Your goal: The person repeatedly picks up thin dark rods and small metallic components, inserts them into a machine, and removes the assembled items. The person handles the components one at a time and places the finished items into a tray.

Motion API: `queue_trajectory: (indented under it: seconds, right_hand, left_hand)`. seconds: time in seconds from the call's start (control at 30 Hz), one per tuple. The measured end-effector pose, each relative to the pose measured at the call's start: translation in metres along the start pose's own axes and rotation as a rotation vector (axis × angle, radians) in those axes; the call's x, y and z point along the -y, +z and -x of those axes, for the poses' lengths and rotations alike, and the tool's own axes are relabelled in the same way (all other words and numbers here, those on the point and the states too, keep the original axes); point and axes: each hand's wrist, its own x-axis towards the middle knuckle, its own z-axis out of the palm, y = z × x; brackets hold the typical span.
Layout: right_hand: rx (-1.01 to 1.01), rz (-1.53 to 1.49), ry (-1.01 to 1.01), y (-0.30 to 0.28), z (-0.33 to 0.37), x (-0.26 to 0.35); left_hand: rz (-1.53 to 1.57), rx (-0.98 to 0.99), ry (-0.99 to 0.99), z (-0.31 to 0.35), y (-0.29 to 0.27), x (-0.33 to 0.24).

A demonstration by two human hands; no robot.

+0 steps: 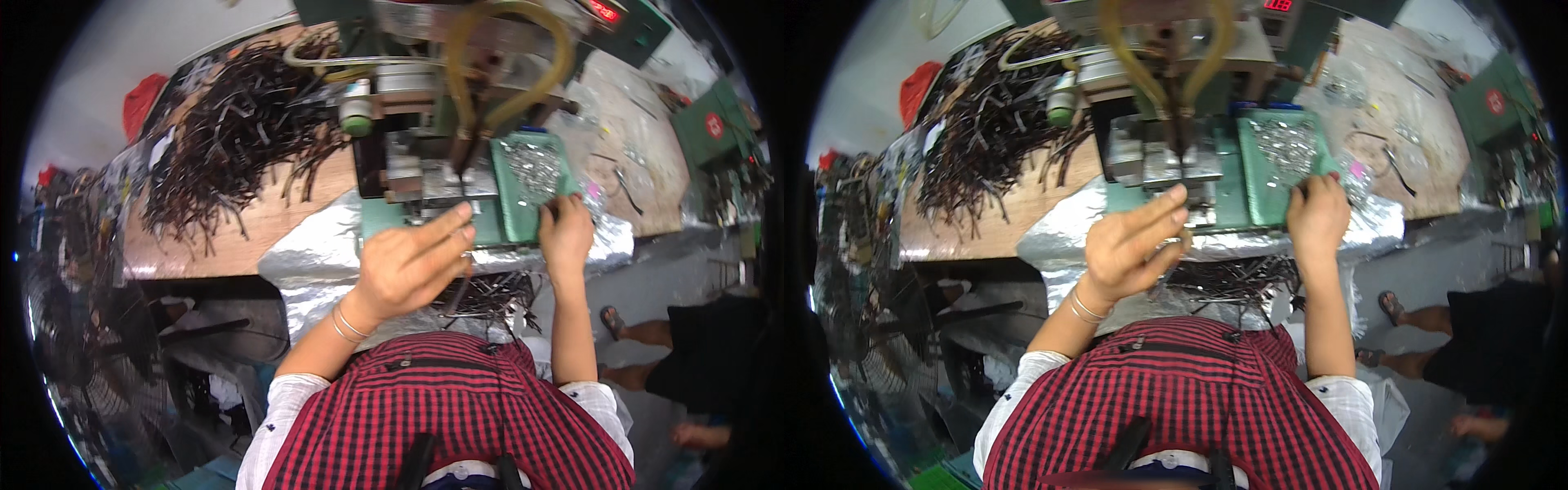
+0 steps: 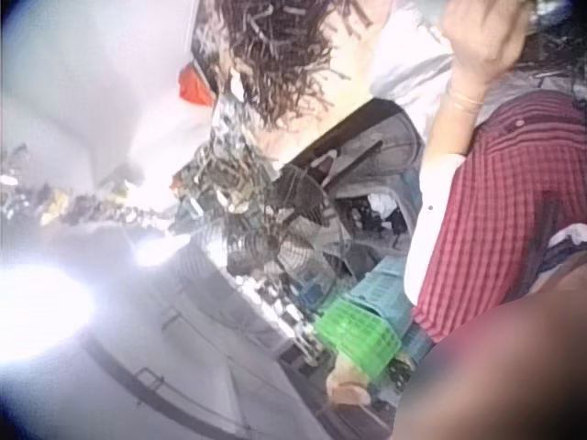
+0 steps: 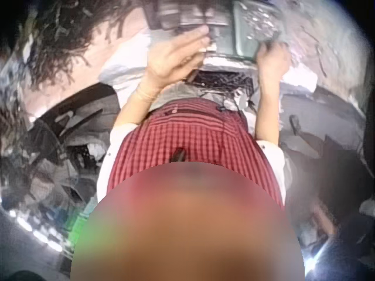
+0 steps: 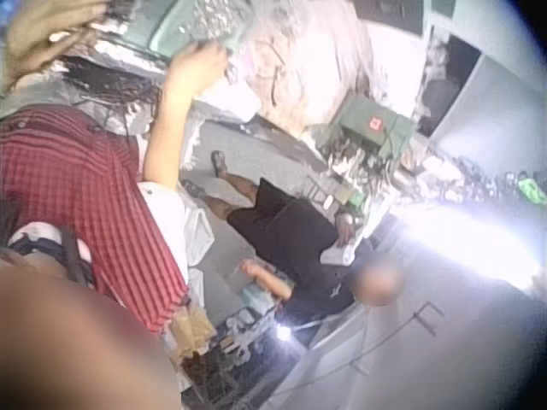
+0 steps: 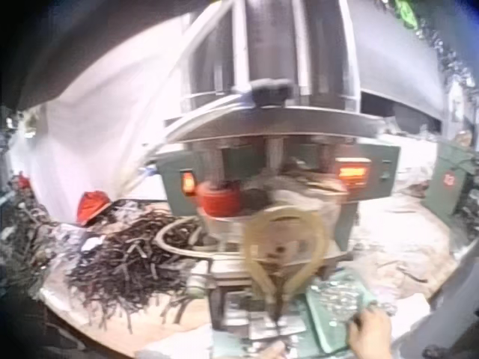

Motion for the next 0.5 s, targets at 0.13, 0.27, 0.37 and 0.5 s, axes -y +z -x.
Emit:
queue_trajectory:
  seconds: [0.13, 0.27, 0.37, 0.5]
  right_hand:
    - [0.011, -0.307, 0.392, -0.012, 0.016, 0.004]
    - [0.004, -0.615, 0.32, -0.012, 0.006, 0.003]
    - [0.02, -0.686, 0.216, -0.008, -0.006, 0.034]
    - [0.036, -0.727, 0.272, 0.004, -0.01, 0.032]
  left_hand:
    - [-0.344, -0.21, -0.181, 0.047, -0.044, 0.034]
    - [-0.684, -0.12, -0.358, 0.014, -0.084, 0.097]
    - [-0.853, 0.081, -0.418, 0.035, -0.075, 0.162]
    - [-1.037, 0.22, -0.647, 0.067, -0.05, 0.205]
